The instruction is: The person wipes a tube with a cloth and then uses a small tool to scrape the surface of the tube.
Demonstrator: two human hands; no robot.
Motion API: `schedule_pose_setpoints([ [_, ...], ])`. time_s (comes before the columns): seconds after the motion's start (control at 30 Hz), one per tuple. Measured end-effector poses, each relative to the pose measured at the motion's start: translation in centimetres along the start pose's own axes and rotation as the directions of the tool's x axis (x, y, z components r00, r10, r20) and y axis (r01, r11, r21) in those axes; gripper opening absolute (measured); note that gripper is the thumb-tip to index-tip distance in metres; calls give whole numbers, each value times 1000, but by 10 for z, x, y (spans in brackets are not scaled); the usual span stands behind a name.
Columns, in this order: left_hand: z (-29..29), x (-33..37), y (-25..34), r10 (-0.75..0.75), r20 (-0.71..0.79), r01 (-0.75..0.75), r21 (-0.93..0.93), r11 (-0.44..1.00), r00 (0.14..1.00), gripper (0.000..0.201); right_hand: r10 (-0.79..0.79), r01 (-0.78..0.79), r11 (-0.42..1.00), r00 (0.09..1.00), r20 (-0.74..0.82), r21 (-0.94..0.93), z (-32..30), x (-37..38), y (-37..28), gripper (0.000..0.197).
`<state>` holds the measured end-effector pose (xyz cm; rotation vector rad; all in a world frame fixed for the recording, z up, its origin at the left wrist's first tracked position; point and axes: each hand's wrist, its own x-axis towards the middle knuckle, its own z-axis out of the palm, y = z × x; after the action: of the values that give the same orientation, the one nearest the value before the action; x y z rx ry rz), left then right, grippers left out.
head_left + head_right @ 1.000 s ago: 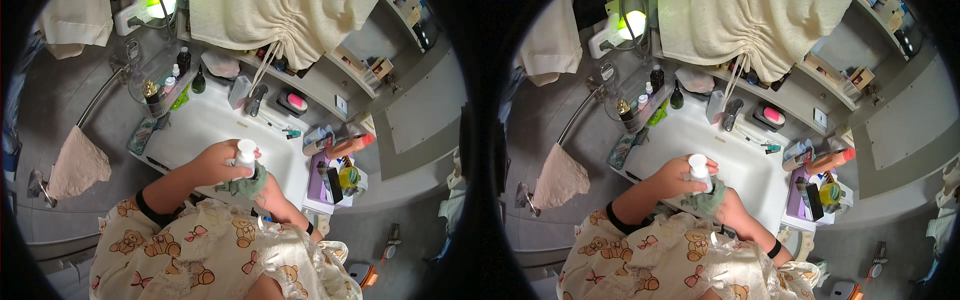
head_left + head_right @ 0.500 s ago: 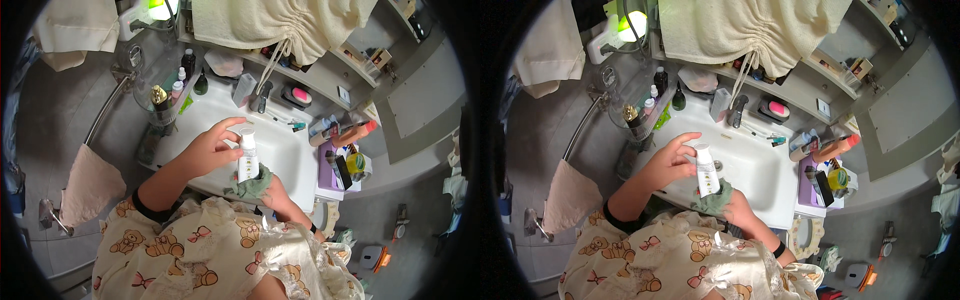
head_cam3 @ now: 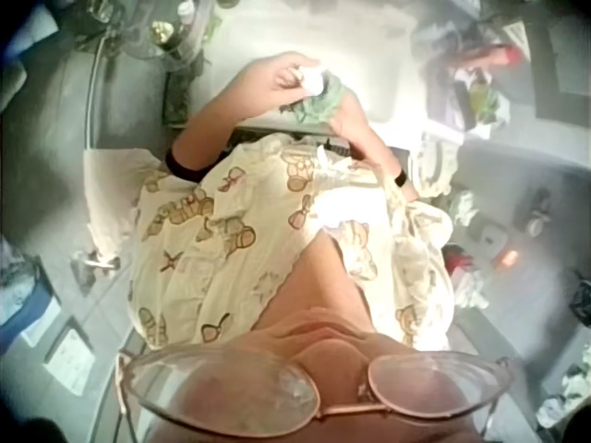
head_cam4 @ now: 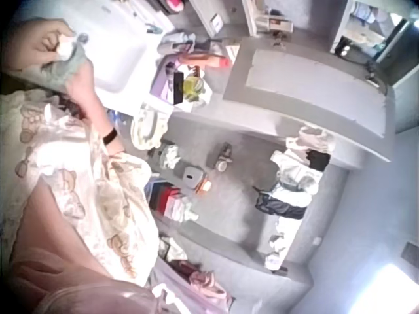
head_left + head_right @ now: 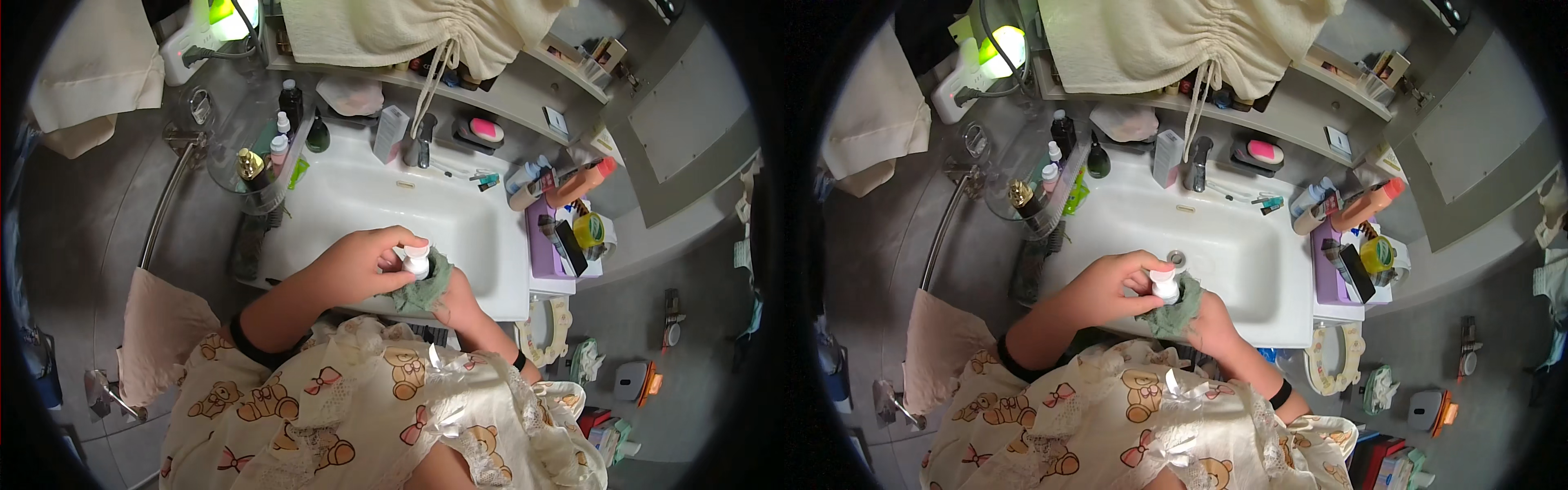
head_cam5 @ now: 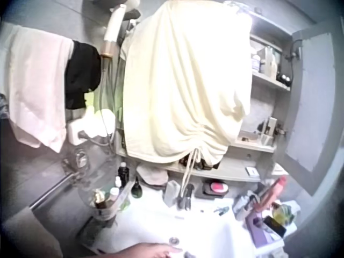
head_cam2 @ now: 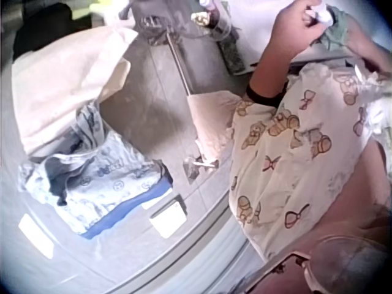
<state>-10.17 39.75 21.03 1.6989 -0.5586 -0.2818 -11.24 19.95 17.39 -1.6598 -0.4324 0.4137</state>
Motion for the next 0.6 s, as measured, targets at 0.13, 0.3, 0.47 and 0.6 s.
schedule_pose_setpoints([
  [0.13, -1, 5, 9, 36, 23, -39, 158, 987, 999, 41, -10, 10, 1000, 1000, 22, 9, -3, 1, -6, 39],
  [0.3, 6, 11, 3, -17, 13, 15, 132, 991, 1000, 39, -33, 34, 998, 999, 12, -56, -8, -2, -1, 40],
  [0.47, 17, 22, 5, -82, -7, 82, -78, 994, 997, 40, -74, 73, 997, 997, -10, -25, -18, -7, 6, 30],
  [0.6, 22, 35, 4, -77, -33, 63, -308, 949, 997, 48, 64, -70, 991, 997, 48, 118, -37, -13, -7, 29],
])
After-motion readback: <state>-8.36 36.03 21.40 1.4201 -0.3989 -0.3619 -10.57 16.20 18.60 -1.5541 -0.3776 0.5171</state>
